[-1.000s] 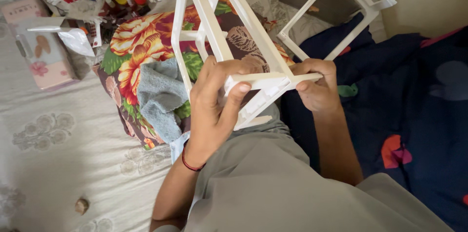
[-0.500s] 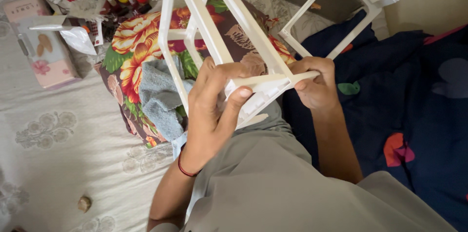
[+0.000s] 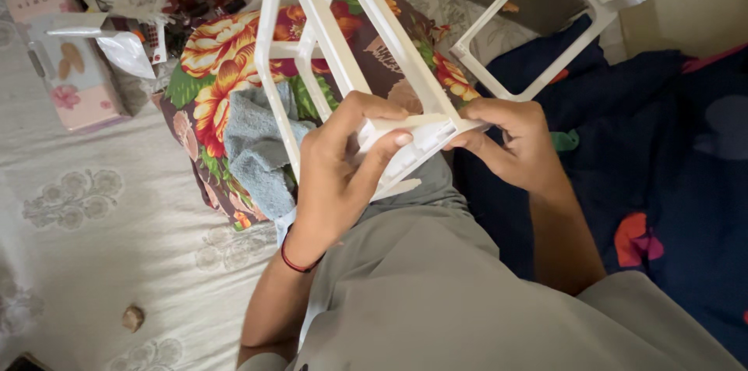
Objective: The person sits on a bed and assembles a small white plastic organizer, fitting frame pieces and side panels together by hand and turning the unit over to press parts into place. They then wipe a compartment tray with a cloth.
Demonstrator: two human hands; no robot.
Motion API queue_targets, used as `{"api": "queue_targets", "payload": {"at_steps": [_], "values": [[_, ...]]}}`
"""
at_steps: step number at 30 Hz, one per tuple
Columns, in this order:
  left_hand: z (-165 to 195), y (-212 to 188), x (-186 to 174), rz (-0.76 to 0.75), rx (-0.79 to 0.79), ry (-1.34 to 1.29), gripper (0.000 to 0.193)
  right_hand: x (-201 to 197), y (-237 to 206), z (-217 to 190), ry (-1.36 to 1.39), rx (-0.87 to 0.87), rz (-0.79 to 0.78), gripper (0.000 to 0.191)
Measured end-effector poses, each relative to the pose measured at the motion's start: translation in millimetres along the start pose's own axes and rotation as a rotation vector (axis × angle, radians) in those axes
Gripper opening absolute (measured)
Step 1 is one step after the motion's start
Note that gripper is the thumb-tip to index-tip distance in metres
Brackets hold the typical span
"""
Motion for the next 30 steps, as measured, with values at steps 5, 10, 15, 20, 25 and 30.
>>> {"api": "queue_targets", "payload": {"at_steps": [5, 10, 15, 20, 25, 30], "values": [[-5, -2, 1, 0.038, -0.055, -0.007, 0.013, 5, 1, 3, 0.024, 0.024, 0.02, 0.018], [0, -1, -1, 0.011, -0.001, -0.019, 0.013, 8, 0, 8, 0.048, -0.018, 0.034, 0.021], [3, -1, -2, 0.012, -0.079, 0.034, 0.014, 13, -3, 14, 0.067, 0.023, 0.065, 0.02], [5, -2, 7, 0.006, -0.033, 0.117, 0.016, 12, -3, 14, 0.024, -0.02, 0.103, 0.023], [3, -3, 14, 0.044, 0.081, 0.336, 0.02, 13, 0, 8, -0.013, -0.046, 0.105, 0.024], [-2, -8, 20, 0.063, 0.041, 0.507, 0.026, 17, 0, 1, -0.098, -0.007, 0.086, 0.025]]}}
Point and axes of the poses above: each hand's wrist, its own y-axis towards the middle knuckle, its own x-axis out of the palm, z = x × y, the point moved 1 cm from there along y, towards the middle knuckle, and after that the axes turned 6 degrees about -z, right-handed, at the moved point
